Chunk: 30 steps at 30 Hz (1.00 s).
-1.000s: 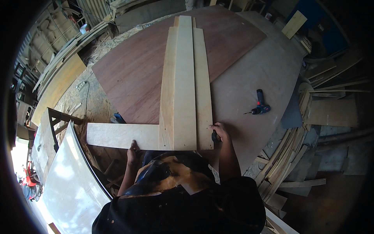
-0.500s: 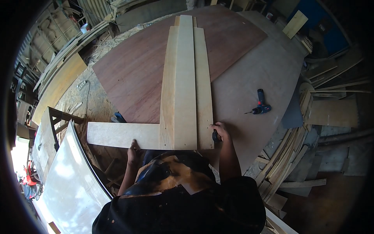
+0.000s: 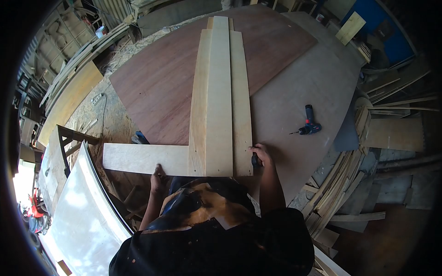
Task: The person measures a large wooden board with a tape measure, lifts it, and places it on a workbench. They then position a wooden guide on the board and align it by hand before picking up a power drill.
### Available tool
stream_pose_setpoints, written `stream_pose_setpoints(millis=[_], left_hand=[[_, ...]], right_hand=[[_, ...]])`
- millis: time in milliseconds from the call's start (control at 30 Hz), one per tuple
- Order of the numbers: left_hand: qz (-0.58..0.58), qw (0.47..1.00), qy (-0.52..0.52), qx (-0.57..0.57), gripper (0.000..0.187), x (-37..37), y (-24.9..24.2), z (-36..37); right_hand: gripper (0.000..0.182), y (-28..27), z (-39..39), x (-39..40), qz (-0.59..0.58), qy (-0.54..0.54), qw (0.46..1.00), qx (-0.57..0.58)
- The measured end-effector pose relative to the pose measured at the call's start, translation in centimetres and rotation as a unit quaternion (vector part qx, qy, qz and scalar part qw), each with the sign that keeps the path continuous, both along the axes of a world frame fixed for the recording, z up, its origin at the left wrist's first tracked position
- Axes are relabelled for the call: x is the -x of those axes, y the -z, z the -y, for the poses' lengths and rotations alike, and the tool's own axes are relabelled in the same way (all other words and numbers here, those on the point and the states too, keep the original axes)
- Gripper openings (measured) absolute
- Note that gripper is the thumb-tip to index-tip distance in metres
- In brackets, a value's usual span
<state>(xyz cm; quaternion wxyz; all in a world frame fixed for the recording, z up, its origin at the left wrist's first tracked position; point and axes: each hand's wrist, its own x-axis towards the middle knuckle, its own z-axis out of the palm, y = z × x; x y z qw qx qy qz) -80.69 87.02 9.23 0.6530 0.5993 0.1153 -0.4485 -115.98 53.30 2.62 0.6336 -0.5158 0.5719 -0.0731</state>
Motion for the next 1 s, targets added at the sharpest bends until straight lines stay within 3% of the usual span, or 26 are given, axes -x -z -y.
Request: stream_pose_setpoints(millis=[200, 433, 1000], left_hand=[[0.007, 1.0, 0.009, 0.022, 0.038, 0.6, -1.8, 0.4], [-0.001, 1.0, -0.012, -0.025, 0.039, 0.4, -0.9, 0.4], [-0.007, 1.0, -0.011, 0.006, 0.037, 0.1, 0.0, 0.2]], right_hand=[[0.034, -1.0, 0.0, -0.1, -0.003, -0.004, 1.0, -0.013], [0.028, -0.2, 0.2, 0.2, 0.011, 0.005, 0.999, -0.037], [0.029, 0.5, 0.2, 0.3, 0.016, 0.0, 1.0, -0.013]])
